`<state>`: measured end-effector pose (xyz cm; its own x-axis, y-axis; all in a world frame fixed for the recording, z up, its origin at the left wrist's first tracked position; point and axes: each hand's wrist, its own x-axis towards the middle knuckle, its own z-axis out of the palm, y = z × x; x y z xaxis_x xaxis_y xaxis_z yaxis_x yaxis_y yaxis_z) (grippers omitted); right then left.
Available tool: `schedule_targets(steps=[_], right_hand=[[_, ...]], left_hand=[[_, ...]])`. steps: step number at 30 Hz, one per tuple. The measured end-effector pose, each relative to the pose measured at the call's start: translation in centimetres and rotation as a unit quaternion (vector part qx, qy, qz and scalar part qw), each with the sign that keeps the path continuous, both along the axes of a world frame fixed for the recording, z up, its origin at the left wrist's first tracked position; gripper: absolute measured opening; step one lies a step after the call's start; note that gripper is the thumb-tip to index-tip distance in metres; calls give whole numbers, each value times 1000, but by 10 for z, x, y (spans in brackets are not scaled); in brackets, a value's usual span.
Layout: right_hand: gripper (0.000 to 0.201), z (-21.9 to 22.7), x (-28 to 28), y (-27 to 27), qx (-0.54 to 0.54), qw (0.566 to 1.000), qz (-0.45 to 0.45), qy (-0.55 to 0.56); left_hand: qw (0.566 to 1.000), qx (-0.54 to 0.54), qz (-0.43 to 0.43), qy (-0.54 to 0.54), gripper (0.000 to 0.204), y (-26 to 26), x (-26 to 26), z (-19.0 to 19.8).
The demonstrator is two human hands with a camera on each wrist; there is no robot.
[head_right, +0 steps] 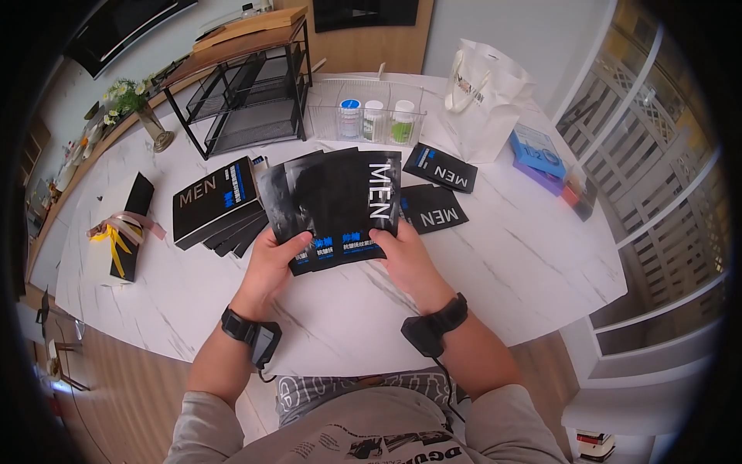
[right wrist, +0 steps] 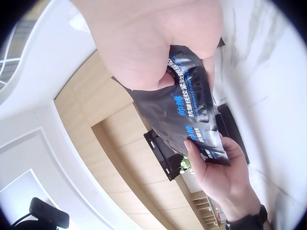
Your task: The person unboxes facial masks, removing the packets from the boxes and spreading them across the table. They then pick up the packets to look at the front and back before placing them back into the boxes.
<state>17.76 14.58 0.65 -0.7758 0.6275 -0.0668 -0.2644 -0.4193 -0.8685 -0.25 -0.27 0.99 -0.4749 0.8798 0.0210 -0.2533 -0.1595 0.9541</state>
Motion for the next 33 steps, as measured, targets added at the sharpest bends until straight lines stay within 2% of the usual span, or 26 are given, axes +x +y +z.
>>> schedule_targets(steps=[9, 21, 24, 27, 33], right_hand=[[32, -1, -2, -2, 9, 1000, -3, 0], [34, 5, -2, -5, 8, 1000, 11, 1], [32, 1, -3, -3, 18, 1000, 7, 15], [29, -1, -1, -2, -3, 1000, -5, 6], [30, -10, -1, 5, 20, 999, -34, -32]], left_hand=[[997, 3, 1, -71, 28, 1, 1, 5], [999, -2, 16, -46, 31, 0, -1, 6], [999, -9, 19, -34, 32, 0, -4, 4], [999, -2, 24, -42, 33, 1, -3, 3], [998, -3, 27, -54, 30, -1, -1, 9]])
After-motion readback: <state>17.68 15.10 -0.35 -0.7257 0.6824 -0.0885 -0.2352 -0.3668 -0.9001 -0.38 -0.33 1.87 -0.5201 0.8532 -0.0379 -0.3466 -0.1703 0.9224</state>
